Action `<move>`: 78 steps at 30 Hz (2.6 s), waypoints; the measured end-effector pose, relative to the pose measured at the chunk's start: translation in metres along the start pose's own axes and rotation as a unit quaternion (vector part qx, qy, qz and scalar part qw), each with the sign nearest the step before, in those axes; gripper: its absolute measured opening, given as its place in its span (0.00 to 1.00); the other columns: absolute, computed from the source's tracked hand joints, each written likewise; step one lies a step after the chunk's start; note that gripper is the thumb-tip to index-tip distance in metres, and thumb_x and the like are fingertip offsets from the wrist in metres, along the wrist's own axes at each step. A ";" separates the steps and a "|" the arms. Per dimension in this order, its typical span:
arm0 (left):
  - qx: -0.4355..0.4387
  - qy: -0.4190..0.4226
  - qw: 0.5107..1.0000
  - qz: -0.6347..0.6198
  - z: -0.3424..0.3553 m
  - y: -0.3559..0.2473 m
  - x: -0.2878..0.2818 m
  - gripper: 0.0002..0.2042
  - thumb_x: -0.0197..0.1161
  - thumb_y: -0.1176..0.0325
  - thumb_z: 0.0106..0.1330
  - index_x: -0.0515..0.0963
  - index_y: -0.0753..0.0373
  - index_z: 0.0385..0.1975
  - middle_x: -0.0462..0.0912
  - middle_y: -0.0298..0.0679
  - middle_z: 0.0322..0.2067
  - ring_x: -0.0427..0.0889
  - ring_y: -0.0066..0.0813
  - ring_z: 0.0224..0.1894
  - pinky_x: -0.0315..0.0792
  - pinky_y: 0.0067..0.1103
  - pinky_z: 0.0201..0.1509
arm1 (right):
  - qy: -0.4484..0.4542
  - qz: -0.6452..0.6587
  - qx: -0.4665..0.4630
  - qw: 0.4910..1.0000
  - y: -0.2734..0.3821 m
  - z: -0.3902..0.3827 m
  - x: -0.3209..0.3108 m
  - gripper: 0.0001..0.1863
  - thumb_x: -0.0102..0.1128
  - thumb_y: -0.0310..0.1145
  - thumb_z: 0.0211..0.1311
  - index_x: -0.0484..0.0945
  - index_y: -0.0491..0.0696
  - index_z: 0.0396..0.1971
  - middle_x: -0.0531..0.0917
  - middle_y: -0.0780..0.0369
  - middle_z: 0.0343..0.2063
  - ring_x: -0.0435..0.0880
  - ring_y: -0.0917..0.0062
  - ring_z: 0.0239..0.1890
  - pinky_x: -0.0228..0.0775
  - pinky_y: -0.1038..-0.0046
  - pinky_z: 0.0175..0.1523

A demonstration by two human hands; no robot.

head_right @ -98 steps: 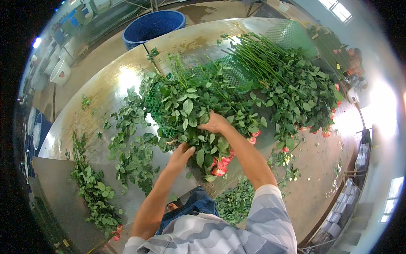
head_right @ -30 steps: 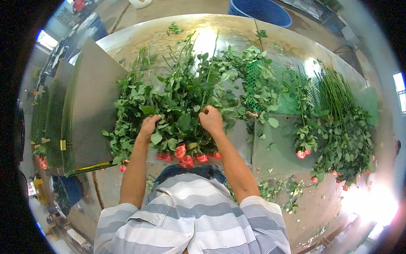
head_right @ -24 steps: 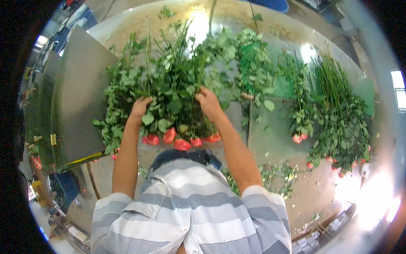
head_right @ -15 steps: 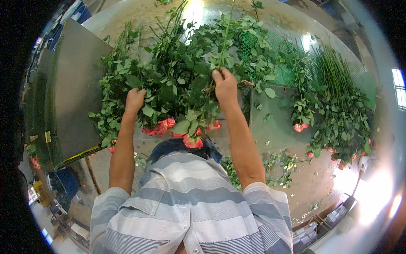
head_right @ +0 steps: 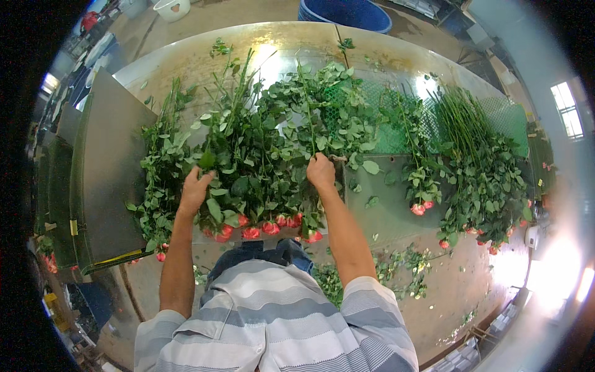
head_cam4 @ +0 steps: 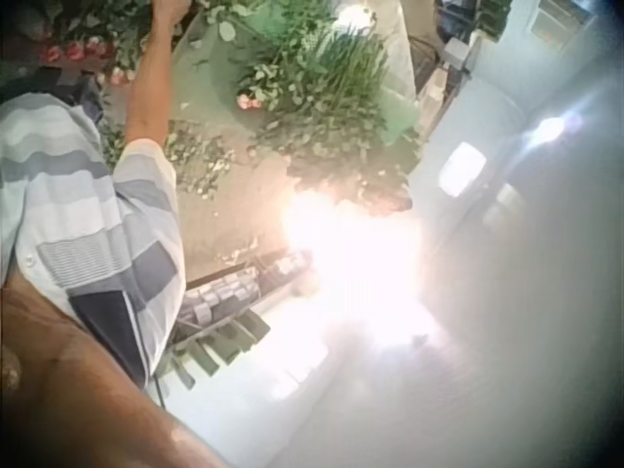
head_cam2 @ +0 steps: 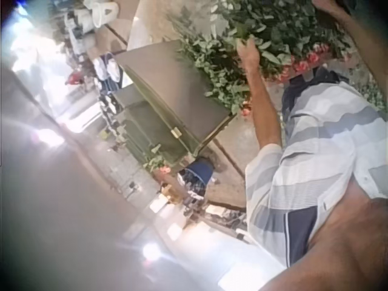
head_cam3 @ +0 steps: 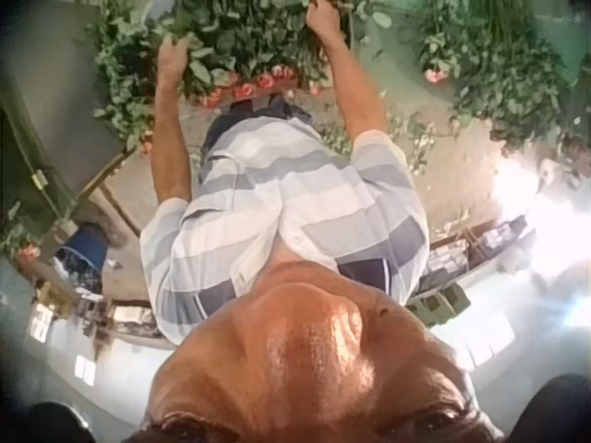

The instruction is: The person trims leaves from rose stems using a knife, then gathers the trimmed stems into bundles. The person repeatedly picks up stems, removes leaves, and places the trimmed stems into a growing pile on the table.

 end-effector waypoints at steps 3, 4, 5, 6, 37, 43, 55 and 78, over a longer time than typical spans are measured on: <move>0.001 0.052 0.999 0.009 0.006 0.009 0.021 0.17 0.58 0.62 0.60 0.70 0.66 0.45 0.78 0.41 0.36 0.73 0.29 0.37 0.66 0.26 0.45 | 0.021 0.023 0.006 0.999 0.005 -0.001 -0.001 0.16 0.46 0.40 0.64 0.73 0.42 0.38 0.78 0.52 0.31 0.76 0.56 0.33 0.67 0.56 0.38; -0.012 0.055 0.998 0.025 0.006 0.010 0.029 0.18 0.58 0.61 0.60 0.70 0.66 0.45 0.78 0.43 0.37 0.74 0.32 0.39 0.66 0.28 0.46 | 0.013 0.062 -0.009 0.998 0.001 0.004 -0.002 0.15 0.46 0.39 0.64 0.73 0.41 0.37 0.77 0.53 0.28 0.76 0.57 0.32 0.67 0.56 0.38; 0.021 0.033 0.998 0.053 0.009 0.013 0.037 0.19 0.58 0.61 0.60 0.69 0.66 0.46 0.78 0.46 0.38 0.75 0.37 0.41 0.66 0.30 0.46 | 0.008 0.100 -0.027 0.995 -0.004 0.010 -0.007 0.14 0.46 0.38 0.63 0.73 0.41 0.35 0.77 0.54 0.26 0.75 0.58 0.31 0.67 0.56 0.39; 0.046 0.001 0.995 0.087 0.011 0.023 0.041 0.19 0.58 0.60 0.59 0.69 0.65 0.46 0.78 0.49 0.40 0.76 0.42 0.43 0.67 0.33 0.47 | -0.049 0.067 -0.098 0.992 0.003 0.010 -0.023 0.14 0.45 0.37 0.65 0.72 0.41 0.33 0.76 0.55 0.24 0.78 0.64 0.27 0.69 0.60 0.33; -0.150 0.055 0.985 -0.064 0.039 0.106 0.009 0.16 0.55 0.65 0.57 0.71 0.69 0.42 0.78 0.47 0.37 0.76 0.43 0.40 0.67 0.32 0.45 | 0.174 0.277 -0.073 0.942 0.159 -0.050 0.155 0.21 0.51 0.33 0.62 0.68 0.37 0.52 0.79 0.56 0.42 0.79 0.73 0.38 0.71 0.74 0.43; -0.174 0.111 0.975 -0.085 0.016 0.042 -0.014 0.16 0.56 0.66 0.58 0.71 0.68 0.45 0.78 0.40 0.39 0.75 0.27 0.38 0.69 0.25 0.44 | 0.181 0.299 -0.049 0.936 0.161 -0.050 0.123 0.25 0.57 0.39 0.58 0.69 0.36 0.50 0.78 0.56 0.44 0.76 0.72 0.45 0.66 0.71 0.48; -0.142 0.093 0.911 -0.376 0.003 0.061 0.008 0.06 0.57 0.69 0.59 0.72 0.65 0.32 0.77 0.37 0.25 0.74 0.27 0.20 0.69 0.23 0.22 | 0.049 0.382 -0.051 0.921 0.089 -0.040 0.055 0.22 0.52 0.44 0.61 0.73 0.40 0.46 0.78 0.61 0.36 0.74 0.77 0.39 0.65 0.74 0.46; -0.087 -0.070 0.978 0.177 -0.003 0.097 -0.008 0.16 0.51 0.64 0.63 0.72 0.64 0.49 0.81 0.49 0.32 0.78 0.50 0.37 0.71 0.39 0.40 | -0.056 0.286 -0.022 0.956 -0.048 0.023 0.053 0.11 0.44 0.27 0.61 0.73 0.40 0.39 0.70 0.61 0.23 0.63 0.73 0.22 0.57 0.66 0.29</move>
Point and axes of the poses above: each hand's wrist, its own z-axis towards the middle knuckle, its own x-axis out of the palm, y = z × x, the point moved 7 cm from there along z, towards the middle knuckle
